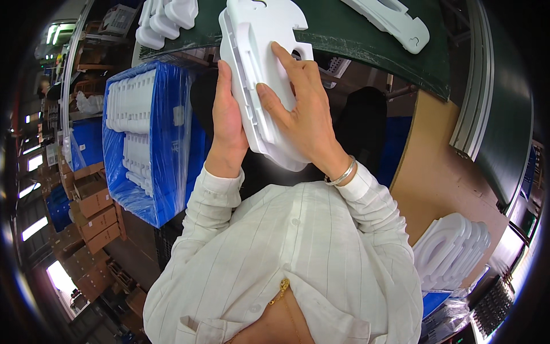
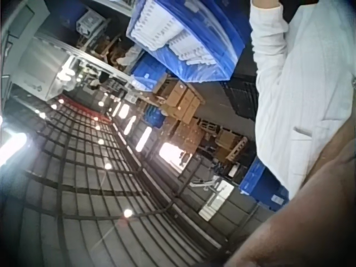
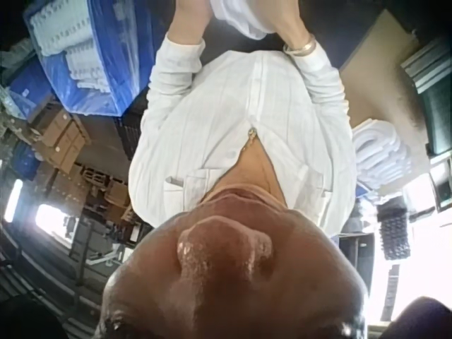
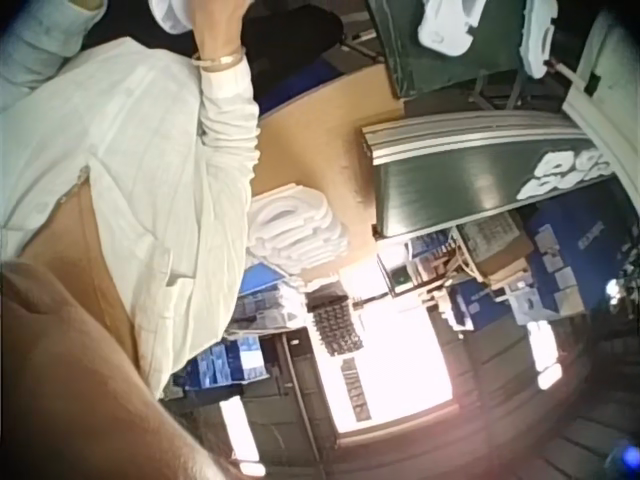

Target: Inspect white plastic components and stack them neatly on a workstation.

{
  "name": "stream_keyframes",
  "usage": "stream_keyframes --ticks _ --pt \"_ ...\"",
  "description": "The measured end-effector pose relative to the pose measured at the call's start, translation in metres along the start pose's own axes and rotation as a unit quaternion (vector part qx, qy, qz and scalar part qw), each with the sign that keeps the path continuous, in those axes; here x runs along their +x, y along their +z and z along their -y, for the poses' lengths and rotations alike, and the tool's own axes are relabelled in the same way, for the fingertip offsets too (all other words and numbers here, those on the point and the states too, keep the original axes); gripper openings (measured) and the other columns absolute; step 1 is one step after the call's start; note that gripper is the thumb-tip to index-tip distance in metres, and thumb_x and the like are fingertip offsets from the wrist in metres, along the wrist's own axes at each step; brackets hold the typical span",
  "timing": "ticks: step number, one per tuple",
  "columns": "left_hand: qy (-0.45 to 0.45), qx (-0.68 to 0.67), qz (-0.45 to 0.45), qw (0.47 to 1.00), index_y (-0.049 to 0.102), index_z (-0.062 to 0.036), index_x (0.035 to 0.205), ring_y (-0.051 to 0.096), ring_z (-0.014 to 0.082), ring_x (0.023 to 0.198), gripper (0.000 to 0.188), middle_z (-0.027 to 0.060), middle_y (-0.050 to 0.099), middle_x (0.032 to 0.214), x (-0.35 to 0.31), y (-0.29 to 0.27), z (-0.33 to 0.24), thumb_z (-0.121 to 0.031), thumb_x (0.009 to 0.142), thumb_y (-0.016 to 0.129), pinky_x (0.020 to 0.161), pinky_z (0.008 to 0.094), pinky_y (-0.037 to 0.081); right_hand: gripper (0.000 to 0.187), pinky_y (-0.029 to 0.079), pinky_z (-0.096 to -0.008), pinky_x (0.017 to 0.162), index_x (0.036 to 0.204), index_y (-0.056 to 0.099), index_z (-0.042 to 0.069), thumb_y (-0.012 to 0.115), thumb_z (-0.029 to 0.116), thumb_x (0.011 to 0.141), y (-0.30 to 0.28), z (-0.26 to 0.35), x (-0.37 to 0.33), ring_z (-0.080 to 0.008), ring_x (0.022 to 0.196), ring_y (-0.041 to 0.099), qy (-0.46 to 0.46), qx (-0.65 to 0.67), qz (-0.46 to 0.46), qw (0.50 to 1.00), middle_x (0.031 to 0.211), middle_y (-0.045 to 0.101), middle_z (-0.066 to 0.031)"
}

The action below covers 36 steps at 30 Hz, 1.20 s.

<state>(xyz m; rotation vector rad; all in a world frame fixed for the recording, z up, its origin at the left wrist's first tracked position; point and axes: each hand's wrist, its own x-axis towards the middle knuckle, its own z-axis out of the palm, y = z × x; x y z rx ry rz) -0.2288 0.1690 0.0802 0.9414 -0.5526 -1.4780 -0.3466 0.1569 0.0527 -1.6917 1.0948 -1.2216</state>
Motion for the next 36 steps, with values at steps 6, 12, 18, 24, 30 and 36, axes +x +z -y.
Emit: stream_keyframes --ticks 6,12,18,24,30,36 --pt "0.0 -0.002 0.016 1.0 0.034 -0.0031 0.138 0.059 0.0253 0.107 0.068 0.016 0.053 0.123 0.001 0.0 -0.001 -0.057 0.098 0.025 0.087 0.0373 0.051 0.057 0.037 -0.0228 0.064 0.136 0.048 0.008 0.068 0.011 0.082 -0.002 0.004 -0.003 -0.0113 0.073 0.039 -0.007 -0.002 -0.003 1.0 0.088 0.042 -0.0017" --pt "-0.005 0.01 -0.002 1.0 0.032 -0.0034 0.139 0.058 0.0259 0.108 0.067 0.0158 0.052 0.124 0.001 0.002 -0.003 -0.056 0.098 0.025 0.088 0.0384 0.051 0.058 0.036 -0.0238 0.063 0.136 0.049 0.009 0.068 0.012 0.081 -0.006 0.006 -0.006 -0.013 0.073 0.04 -0.018 -0.023 0.014 0.999 0.087 0.042 -0.0031" --pt "-0.004 0.032 0.019 0.999 0.031 -0.0044 0.14 0.056 0.0261 0.111 0.067 0.0155 0.051 0.126 0.001 0.002 -0.004 -0.056 0.098 0.023 0.09 0.039 0.05 0.057 0.038 -0.025 0.064 0.136 0.05 0.01 0.068 0.013 0.082 -0.005 0.009 -0.006 -0.0145 0.073 0.041 -0.022 -0.037 0.018 0.999 0.087 0.042 -0.0044" --pt "-0.003 0.033 0.022 0.999 0.029 -0.0048 0.141 0.055 0.0266 0.113 0.068 0.0157 0.049 0.128 0.004 0.001 -0.002 -0.057 0.098 0.022 0.091 0.0392 0.049 0.054 0.039 -0.0251 0.065 0.135 0.05 0.012 0.067 0.016 0.084 -0.009 0.02 -0.004 -0.0144 0.072 0.041 0.022 -0.048 0.036 0.998 0.087 0.044 -0.0049" --pt "-0.012 0.029 0.043 0.999 0.028 -0.0044 0.142 0.055 0.0269 0.113 0.071 0.0166 0.049 0.129 0.005 0.0 0.0 -0.059 0.097 0.022 0.091 0.0385 0.05 0.053 0.039 -0.0254 0.066 0.135 0.051 0.014 0.067 0.019 0.085 -0.019 0.023 -0.002 -0.0145 0.072 0.041 0.051 -0.066 0.053 0.995 0.086 0.044 -0.0048" --pt "-0.002 0.046 0.02 0.999 0.029 -0.0043 0.141 0.056 0.0271 0.112 0.071 0.0169 0.049 0.127 0.007 -0.001 0.004 -0.059 0.097 0.022 0.09 0.0376 0.05 0.053 0.039 -0.0258 0.067 0.135 0.051 0.014 0.067 0.02 0.085 -0.016 0.026 -0.003 -0.0151 0.072 0.042 0.061 -0.07 0.06 0.994 0.086 0.044 -0.0054"
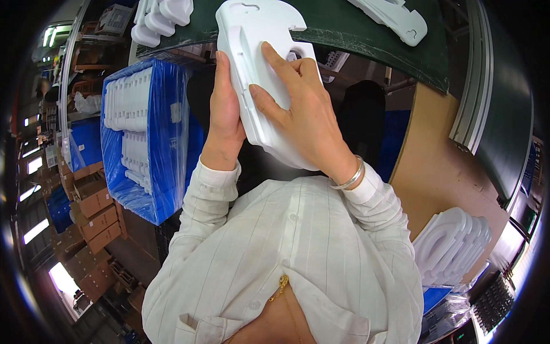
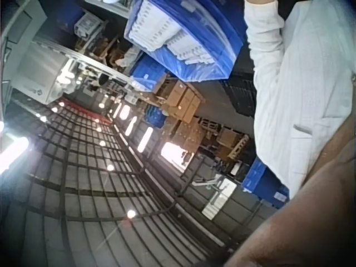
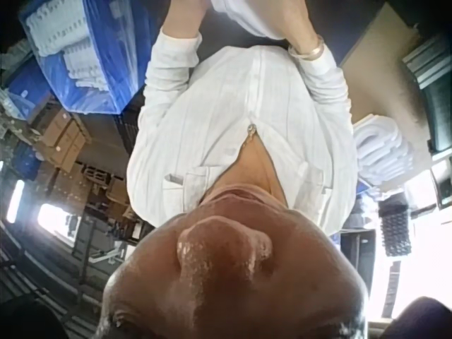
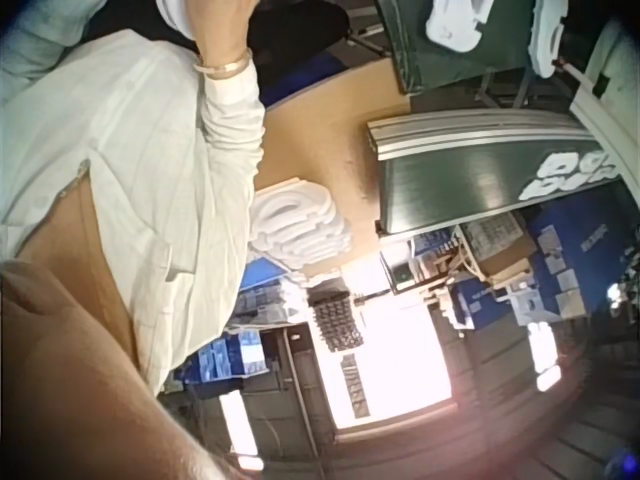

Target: Inspect white plastic components and stack them neatly on a workstation.

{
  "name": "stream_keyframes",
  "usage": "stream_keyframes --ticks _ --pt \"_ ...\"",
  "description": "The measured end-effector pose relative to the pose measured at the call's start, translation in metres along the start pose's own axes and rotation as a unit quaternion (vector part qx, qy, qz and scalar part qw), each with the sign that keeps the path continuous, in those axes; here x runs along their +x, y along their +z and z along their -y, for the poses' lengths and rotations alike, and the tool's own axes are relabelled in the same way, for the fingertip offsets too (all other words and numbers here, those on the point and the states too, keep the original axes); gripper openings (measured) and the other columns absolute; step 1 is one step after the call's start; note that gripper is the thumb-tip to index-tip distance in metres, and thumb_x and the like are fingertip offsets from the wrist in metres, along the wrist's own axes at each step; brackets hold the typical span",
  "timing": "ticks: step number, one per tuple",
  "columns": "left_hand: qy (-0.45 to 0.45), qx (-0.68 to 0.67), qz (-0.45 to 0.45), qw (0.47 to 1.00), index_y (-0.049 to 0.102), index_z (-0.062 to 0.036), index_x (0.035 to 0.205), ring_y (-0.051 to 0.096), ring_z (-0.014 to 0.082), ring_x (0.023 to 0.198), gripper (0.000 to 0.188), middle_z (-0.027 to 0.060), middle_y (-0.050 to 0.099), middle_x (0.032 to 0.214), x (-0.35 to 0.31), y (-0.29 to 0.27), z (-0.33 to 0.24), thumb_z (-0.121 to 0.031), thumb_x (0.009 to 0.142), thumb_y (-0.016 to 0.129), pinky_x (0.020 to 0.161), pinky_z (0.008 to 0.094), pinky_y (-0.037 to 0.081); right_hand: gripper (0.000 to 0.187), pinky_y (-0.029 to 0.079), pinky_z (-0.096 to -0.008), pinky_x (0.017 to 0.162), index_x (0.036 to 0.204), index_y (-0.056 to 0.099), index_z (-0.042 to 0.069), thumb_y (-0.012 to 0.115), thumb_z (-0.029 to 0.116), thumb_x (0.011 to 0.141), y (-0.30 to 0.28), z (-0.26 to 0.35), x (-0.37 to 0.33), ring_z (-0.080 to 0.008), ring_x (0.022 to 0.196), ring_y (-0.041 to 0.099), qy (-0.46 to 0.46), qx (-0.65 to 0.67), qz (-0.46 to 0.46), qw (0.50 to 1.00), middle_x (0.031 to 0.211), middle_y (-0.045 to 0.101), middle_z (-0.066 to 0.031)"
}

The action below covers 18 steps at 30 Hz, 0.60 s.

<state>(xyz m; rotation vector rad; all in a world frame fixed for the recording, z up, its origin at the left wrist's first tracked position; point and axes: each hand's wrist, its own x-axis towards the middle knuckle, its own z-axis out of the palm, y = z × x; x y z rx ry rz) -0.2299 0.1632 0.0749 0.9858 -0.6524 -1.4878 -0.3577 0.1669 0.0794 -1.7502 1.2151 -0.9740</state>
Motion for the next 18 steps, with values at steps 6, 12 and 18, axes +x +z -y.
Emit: stream_keyframes --ticks 6,12,18 --pt "0.006 0.013 -0.017 1.0 0.03 -0.0039 0.14 0.056 0.0255 0.112 0.069 0.0161 0.05 0.127 0.0 0.003 -0.001 -0.058 0.097 0.022 0.091 0.0359 0.049 0.053 0.043 -0.0279 0.074 0.137 0.048 0.012 0.064 0.017 0.087 0.015 -0.009 -0.002 -0.0182 0.078 0.047 -0.027 -0.012 -0.023 0.999 0.093 0.045 -0.0083" --pt "0.049 0.036 -0.055 0.997 0.032 -0.0006 0.138 0.055 0.0228 0.112 0.064 0.0151 0.05 0.126 0.006 -0.005 0.009 -0.052 0.099 0.03 0.092 0.0335 0.047 0.052 0.046 -0.0309 0.077 0.138 0.047 0.01 0.061 0.013 0.088 0.017 -0.013 0.002 -0.0222 0.084 0.05 -0.05 -0.039 -0.006 0.998 0.103 0.044 -0.0131" --pt "0.159 0.098 -0.094 0.978 0.037 0.0033 0.132 0.054 0.018 0.108 0.054 0.0133 0.051 0.123 0.013 -0.012 0.017 -0.022 0.091 0.061 0.09 0.0303 0.045 0.049 0.046 -0.0329 0.075 0.134 0.05 0.006 0.061 0.006 0.086 0.017 -0.021 0.008 -0.0268 0.081 0.051 -0.07 -0.034 0.032 0.996 0.111 0.045 -0.0171"
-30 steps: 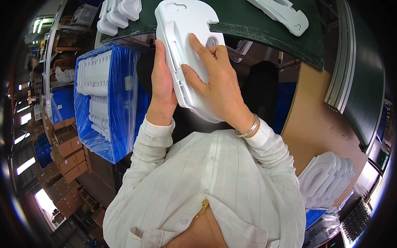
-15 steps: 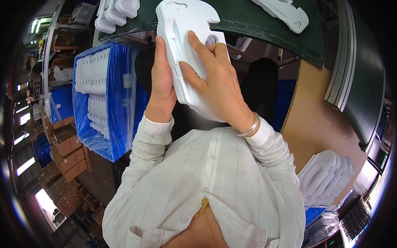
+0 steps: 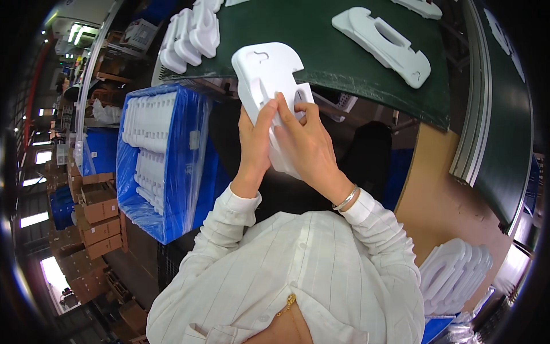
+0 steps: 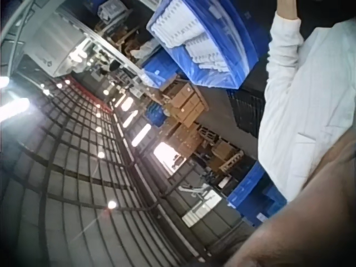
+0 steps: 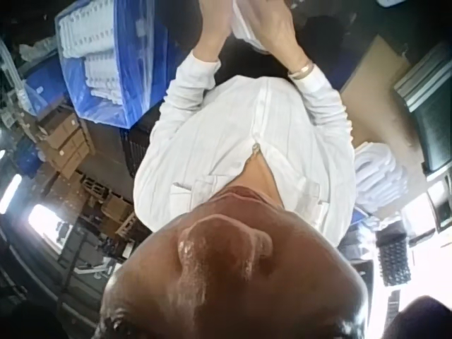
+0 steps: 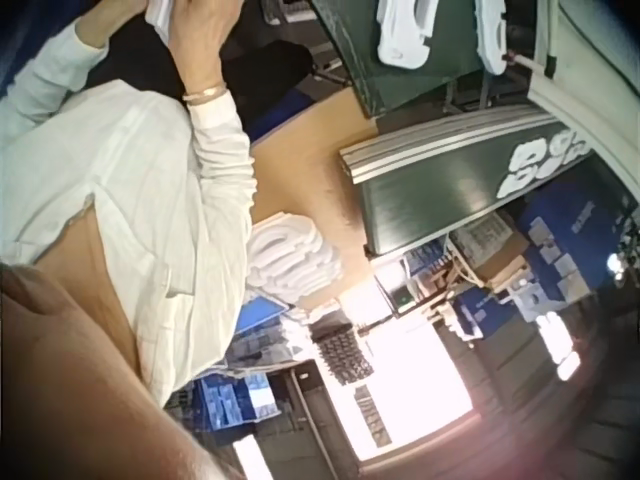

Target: Inspect white plastic components and stack them neatly on a workstation.

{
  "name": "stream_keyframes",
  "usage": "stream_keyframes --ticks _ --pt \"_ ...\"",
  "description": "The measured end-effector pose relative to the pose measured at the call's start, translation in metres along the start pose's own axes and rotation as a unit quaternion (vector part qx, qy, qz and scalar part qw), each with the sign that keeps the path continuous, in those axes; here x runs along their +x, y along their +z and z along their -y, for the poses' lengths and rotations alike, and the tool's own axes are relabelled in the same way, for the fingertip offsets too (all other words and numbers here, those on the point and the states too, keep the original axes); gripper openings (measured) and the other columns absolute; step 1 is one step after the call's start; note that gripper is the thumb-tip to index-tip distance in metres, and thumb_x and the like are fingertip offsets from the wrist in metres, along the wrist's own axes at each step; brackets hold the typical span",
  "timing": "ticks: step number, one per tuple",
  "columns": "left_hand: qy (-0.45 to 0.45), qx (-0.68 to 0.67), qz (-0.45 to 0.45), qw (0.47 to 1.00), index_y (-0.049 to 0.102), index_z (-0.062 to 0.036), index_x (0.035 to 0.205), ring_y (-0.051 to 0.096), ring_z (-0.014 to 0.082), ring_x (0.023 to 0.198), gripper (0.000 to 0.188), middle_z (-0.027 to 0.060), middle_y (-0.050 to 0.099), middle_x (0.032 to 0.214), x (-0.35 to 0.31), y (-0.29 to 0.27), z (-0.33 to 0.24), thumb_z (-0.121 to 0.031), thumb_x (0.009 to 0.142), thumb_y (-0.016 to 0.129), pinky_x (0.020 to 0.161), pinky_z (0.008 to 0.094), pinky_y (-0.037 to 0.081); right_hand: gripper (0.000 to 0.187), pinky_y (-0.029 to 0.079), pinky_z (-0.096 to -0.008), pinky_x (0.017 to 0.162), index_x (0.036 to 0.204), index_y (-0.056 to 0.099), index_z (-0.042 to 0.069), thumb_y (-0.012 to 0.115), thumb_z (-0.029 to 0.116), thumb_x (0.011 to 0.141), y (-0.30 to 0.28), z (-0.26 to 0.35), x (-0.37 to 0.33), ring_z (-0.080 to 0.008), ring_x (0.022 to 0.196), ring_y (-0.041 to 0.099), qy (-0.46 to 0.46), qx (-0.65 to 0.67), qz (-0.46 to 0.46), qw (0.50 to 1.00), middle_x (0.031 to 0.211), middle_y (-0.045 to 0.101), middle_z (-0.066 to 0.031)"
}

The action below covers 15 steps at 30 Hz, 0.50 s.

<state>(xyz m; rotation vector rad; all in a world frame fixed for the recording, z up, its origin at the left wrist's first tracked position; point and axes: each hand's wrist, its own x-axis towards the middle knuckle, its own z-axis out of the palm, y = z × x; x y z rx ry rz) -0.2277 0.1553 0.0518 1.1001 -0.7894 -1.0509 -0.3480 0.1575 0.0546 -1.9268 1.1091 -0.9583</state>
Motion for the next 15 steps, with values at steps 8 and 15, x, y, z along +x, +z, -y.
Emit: stream_keyframes --ticks 8,15 --pt "0.027 -0.105 -0.016 0.994 0.035 0.0041 0.132 0.052 0.0172 0.111 0.053 0.0124 0.05 0.123 0.023 -0.015 0.006 -0.02 0.092 0.06 0.095 0.0299 0.042 0.015 0.041 -0.0219 0.054 0.08 0.056 0.003 0.055 0.009 0.093 -0.003 0.008 -0.049 -0.0084 0.057 0.05 0.124 0.348 0.074 0.926 0.064 0.053 -0.0016" --pt "0.053 -0.161 0.03 0.985 0.033 0.0017 0.137 0.047 0.0187 0.118 0.057 0.0126 0.049 0.128 0.016 0.0 0.0 -0.029 0.095 0.055 0.101 0.031 0.035 0.048 0.035 -0.0456 0.11 0.135 0.036 0.003 0.055 0.02 0.095 0.016 -0.025 -0.016 -0.0279 0.123 0.048 0.289 0.803 -0.039 0.52 0.132 0.049 -0.0145"
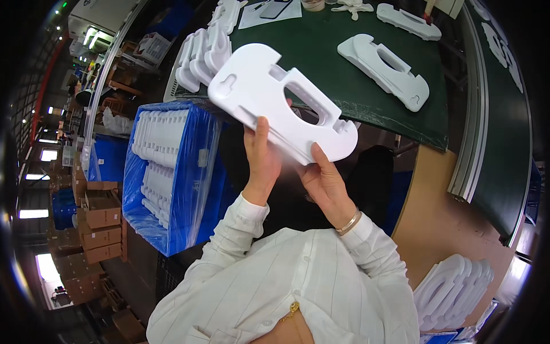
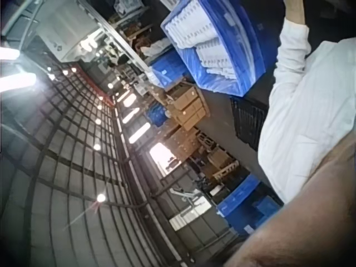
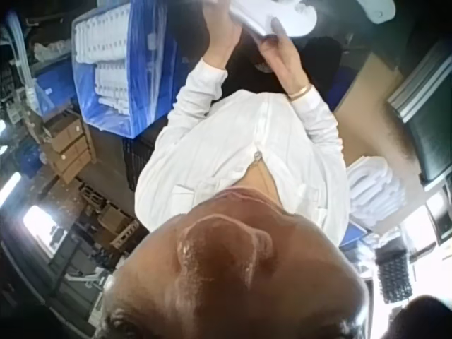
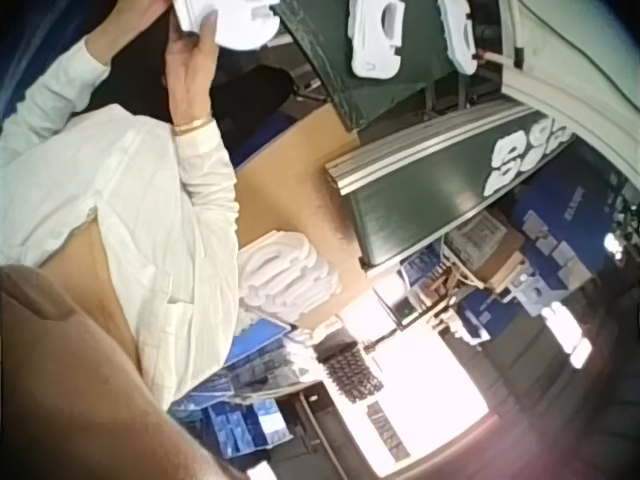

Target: Inspect white plastic components and stack them neatly on a workstation.

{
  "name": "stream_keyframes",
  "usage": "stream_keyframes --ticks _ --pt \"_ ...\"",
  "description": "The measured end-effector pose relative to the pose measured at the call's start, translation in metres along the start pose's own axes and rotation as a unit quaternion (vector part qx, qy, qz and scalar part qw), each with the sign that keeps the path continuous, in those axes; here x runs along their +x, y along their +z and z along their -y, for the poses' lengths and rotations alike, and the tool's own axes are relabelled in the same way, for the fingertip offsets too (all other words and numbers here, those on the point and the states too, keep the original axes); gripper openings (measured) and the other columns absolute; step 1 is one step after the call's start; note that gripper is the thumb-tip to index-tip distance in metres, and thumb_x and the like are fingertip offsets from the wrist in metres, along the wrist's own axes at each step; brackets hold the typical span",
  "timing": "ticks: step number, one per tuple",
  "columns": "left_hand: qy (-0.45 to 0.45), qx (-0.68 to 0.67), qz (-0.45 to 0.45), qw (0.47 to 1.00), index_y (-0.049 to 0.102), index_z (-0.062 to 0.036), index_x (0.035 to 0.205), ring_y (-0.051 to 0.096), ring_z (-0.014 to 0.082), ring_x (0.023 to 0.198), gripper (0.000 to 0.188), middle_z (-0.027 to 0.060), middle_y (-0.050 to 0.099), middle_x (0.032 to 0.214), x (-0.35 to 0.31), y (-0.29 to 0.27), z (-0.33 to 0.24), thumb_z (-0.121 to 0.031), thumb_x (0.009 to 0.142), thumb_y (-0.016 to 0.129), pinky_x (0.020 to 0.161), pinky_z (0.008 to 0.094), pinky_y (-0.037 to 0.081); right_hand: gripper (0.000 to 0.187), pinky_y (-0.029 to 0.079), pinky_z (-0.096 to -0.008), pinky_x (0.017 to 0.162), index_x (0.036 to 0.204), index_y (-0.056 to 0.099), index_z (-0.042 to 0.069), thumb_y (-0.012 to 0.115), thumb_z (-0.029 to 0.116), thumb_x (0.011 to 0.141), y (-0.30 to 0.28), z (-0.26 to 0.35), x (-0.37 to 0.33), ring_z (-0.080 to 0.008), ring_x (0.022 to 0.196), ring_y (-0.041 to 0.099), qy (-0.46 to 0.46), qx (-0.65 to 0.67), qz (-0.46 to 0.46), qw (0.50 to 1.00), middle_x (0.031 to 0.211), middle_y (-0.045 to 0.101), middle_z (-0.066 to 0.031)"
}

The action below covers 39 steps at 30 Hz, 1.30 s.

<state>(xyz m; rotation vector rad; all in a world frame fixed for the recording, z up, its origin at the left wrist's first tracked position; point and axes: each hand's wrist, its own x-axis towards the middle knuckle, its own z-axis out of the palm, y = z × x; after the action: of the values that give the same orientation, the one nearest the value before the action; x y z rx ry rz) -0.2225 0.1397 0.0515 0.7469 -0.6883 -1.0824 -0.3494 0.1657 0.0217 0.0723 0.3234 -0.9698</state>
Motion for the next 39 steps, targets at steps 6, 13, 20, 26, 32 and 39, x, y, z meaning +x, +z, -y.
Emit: stream_keyframes --ticks 6,13,20,26,32,39 --pt "-0.003 -0.004 0.01 1.0 0.033 -0.0003 0.137 0.043 0.0166 0.122 0.063 0.0075 0.044 0.131 0.005 -0.011 -0.006 -0.025 0.089 0.066 0.105 0.0331 0.033 0.053 0.044 -0.0402 0.103 0.133 0.04 0.005 0.066 0.012 0.088 0.004 0.013 0.003 -0.0227 0.118 0.053 -0.16 -0.181 -0.004 0.97 0.13 0.051 -0.0097" --pt "-0.011 -0.045 0.001 0.999 0.042 -0.001 0.129 0.048 0.0148 0.114 0.062 0.0033 0.051 0.123 0.011 -0.015 -0.016 -0.024 0.081 0.075 0.101 0.0315 0.037 0.051 0.047 -0.0359 0.097 0.128 0.046 0.006 0.07 0.004 0.082 0.004 0.018 0.001 -0.0187 0.11 0.057 -0.2 -0.242 -0.002 0.949 0.121 0.057 -0.0053" --pt "-0.012 -0.042 0.02 0.999 0.047 -0.0025 0.125 0.051 0.0147 0.112 0.06 0.0019 0.055 0.12 0.034 -0.032 -0.033 -0.034 0.081 0.073 0.099 0.0316 0.038 0.058 0.044 -0.0326 0.097 0.13 0.046 0.006 0.07 -0.007 0.078 -0.004 0.014 -0.005 -0.0175 0.112 0.054 -0.302 -0.334 -0.002 0.893 0.121 0.055 -0.0056" --pt "0.001 -0.004 0.027 1.0 0.046 -0.0028 0.127 0.051 0.0153 0.114 0.063 0.0028 0.055 0.122 0.04 -0.045 -0.035 -0.044 0.084 0.067 0.1 0.0322 0.038 0.059 0.044 -0.0333 0.097 0.13 0.046 0.005 0.07 -0.007 0.078 -0.01 0.015 -0.007 -0.0176 0.11 0.054 -0.32 -0.415 0.01 0.852 0.123 0.054 -0.0063" --pt "0.025 -0.056 -0.121 0.991 0.051 -0.004 0.123 0.053 0.0157 0.11 0.074 0.0033 0.056 0.118 0.049 -0.029 -0.049 -0.068 0.086 0.042 0.097 0.0328 0.041 0.055 0.05 -0.0304 0.089 0.128 0.047 0.003 0.07 -0.006 0.079 -0.024 0.0 -0.017 -0.0162 0.105 0.056 -0.348 -0.541 0.002 0.766 0.122 0.054 -0.0055" --pt "0.148 0.084 -0.097 0.98 0.061 -0.0008 0.08 0.055 0.0124 0.071 0.07 0.0054 0.061 0.079 0.072 -0.045 -0.085 -0.056 0.099 0.023 0.073 0.0249 0.042 0.037 0.046 -0.029 0.092 0.12 0.054 -0.007 0.063 0.007 0.086 0.014 0.015 -0.022 -0.0207 0.104 0.061 -0.375 -0.616 0.084 0.687 0.121 0.06 -0.0179"
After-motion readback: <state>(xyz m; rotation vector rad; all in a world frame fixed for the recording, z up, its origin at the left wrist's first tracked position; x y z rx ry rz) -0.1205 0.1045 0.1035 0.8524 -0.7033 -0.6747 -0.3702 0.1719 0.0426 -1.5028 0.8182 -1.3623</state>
